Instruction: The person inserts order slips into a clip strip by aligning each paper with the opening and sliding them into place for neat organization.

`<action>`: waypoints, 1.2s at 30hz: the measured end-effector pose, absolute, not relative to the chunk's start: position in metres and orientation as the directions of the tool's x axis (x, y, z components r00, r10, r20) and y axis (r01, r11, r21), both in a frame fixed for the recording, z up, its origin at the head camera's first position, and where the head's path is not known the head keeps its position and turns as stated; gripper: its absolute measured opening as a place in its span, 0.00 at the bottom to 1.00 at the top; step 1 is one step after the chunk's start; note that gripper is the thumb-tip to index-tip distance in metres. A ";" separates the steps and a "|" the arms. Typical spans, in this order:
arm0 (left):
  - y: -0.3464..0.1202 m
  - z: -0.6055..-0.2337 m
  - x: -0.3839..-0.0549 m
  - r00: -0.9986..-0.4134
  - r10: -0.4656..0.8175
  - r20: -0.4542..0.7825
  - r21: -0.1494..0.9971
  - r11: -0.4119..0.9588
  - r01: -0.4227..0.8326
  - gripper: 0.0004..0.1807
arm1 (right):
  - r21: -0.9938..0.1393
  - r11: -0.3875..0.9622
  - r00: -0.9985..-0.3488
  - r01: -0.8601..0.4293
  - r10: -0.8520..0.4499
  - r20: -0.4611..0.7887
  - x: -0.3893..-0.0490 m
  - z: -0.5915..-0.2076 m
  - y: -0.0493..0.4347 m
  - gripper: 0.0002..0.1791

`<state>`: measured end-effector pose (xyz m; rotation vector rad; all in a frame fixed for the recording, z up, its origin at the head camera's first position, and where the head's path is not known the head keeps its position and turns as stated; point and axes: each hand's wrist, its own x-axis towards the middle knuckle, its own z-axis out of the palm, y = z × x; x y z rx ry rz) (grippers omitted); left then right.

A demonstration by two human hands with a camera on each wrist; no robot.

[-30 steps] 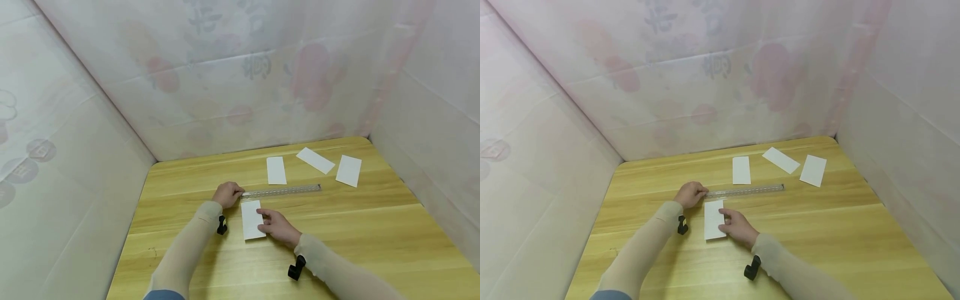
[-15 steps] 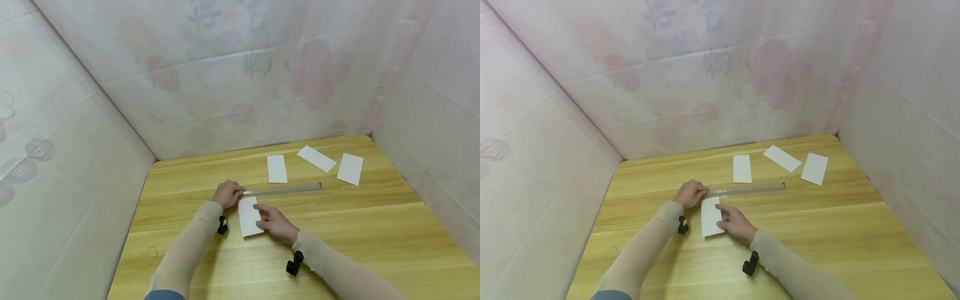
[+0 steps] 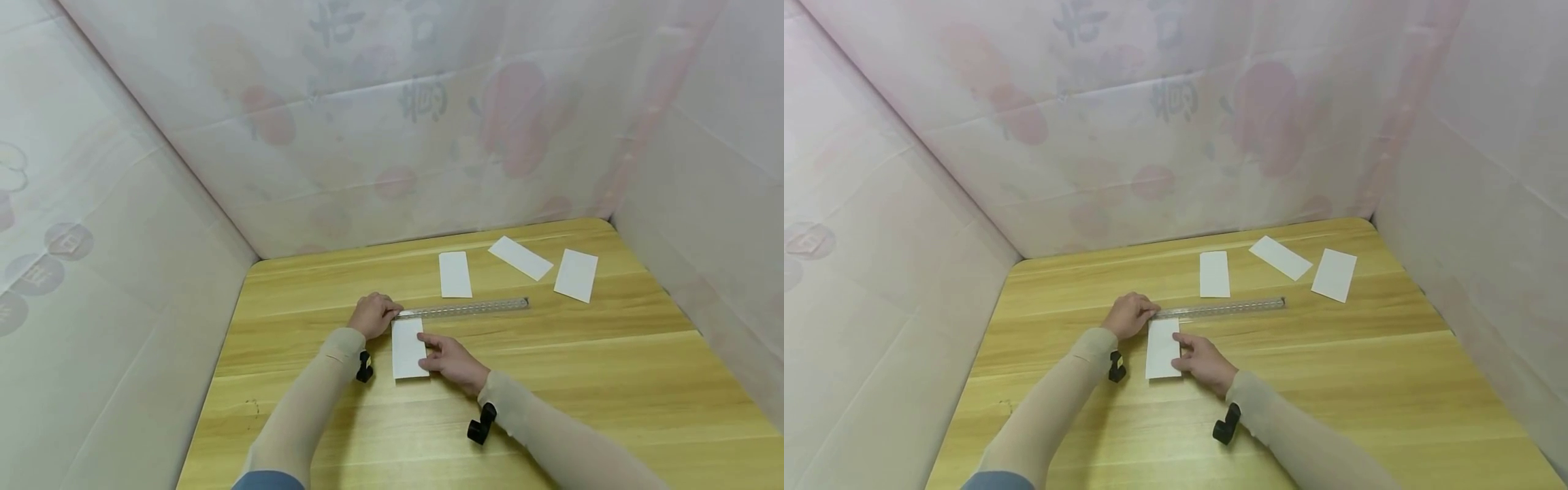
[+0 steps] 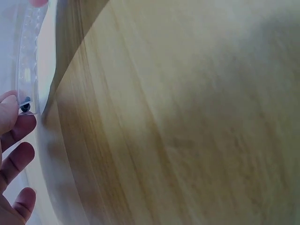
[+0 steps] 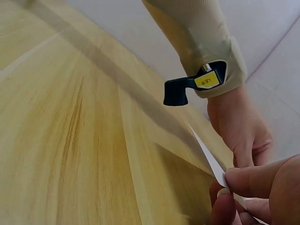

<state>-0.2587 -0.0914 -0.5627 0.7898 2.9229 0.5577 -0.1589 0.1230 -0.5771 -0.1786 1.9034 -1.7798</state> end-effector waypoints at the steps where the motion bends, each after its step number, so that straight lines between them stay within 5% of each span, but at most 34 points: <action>1: -0.092 -0.562 -0.259 -0.867 0.498 0.031 0.358 0.804 0.474 0.11 | -0.958 0.123 -0.853 0.258 -0.437 -0.286 -0.159 -0.577 0.123 0.36; 24: -0.090 -0.562 -0.258 -0.861 0.508 0.028 0.328 0.809 0.488 0.12 | -0.955 0.147 -0.843 0.256 -0.449 -0.295 -0.169 -0.579 0.127 0.37; 36: -0.090 -0.560 -0.257 -0.867 0.498 0.026 0.327 0.815 0.479 0.11 | -0.948 0.114 -0.889 0.298 -0.329 -0.319 -0.173 -0.576 0.121 0.34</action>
